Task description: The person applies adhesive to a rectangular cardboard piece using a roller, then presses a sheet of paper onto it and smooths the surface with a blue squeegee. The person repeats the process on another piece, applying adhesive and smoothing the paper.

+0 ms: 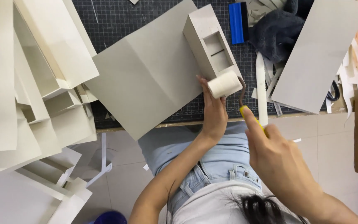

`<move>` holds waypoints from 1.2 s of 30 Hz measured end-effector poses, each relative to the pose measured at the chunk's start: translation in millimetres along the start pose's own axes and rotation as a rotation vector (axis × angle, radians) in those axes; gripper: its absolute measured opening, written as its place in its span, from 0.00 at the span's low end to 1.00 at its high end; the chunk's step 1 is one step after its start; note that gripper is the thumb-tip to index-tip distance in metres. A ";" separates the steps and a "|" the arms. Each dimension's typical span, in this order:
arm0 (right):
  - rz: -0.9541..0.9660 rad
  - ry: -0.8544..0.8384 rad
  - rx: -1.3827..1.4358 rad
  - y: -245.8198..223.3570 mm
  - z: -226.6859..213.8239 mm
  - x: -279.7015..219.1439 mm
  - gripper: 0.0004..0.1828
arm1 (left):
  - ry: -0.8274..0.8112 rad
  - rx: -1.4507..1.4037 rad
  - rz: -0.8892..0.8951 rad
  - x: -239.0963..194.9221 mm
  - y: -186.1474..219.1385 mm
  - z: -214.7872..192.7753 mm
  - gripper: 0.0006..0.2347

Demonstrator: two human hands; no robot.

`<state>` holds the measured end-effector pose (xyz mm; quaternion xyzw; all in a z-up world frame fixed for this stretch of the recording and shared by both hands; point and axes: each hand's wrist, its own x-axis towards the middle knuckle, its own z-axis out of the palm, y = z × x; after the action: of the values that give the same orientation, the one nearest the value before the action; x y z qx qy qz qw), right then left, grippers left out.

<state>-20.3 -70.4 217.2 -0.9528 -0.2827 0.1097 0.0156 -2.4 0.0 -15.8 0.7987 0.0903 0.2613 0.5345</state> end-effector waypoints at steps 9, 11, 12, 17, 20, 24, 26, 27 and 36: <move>0.179 -0.083 0.281 29.9 -32.0 -0.1 0.28 | 0.000 0.027 -0.048 0.1 8.0 -4.6 0.36; -0.022 0.113 0.268 26.3 -22.3 19.4 0.25 | -0.014 -0.016 -0.071 3.4 10.3 -6.3 0.36; -0.025 0.118 0.268 28.7 -15.3 17.5 0.25 | -0.011 -0.015 -0.067 4.5 10.7 -6.8 0.36; -0.005 -0.029 0.138 41.9 -13.5 -8.9 0.27 | -0.019 0.021 -0.046 -0.1 3.2 -0.4 0.36; 0.202 -0.166 0.200 48.9 -44.9 -5.1 0.25 | 0.016 0.027 -0.031 1.0 9.1 -3.5 0.35; -0.055 0.174 0.312 35.0 -22.7 19.2 0.21 | -0.005 -0.006 -0.039 4.0 11.6 -6.9 0.33; -0.071 0.109 0.202 39.6 -2.7 20.8 0.25 | 0.001 0.011 -0.032 3.7 11.7 -7.5 0.33; -0.071 0.114 0.199 46.1 -13.0 16.3 0.25 | 0.003 0.008 -0.027 5.8 10.4 -5.2 0.33; 0.064 0.096 0.359 58.8 -16.8 24.2 0.23 | 0.019 0.005 -0.045 6.4 16.9 -9.6 0.32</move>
<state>34.6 -106.1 223.3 -0.9474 -0.2269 0.1133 0.1953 -4.3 3.5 4.3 0.7954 0.1141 0.2563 0.5373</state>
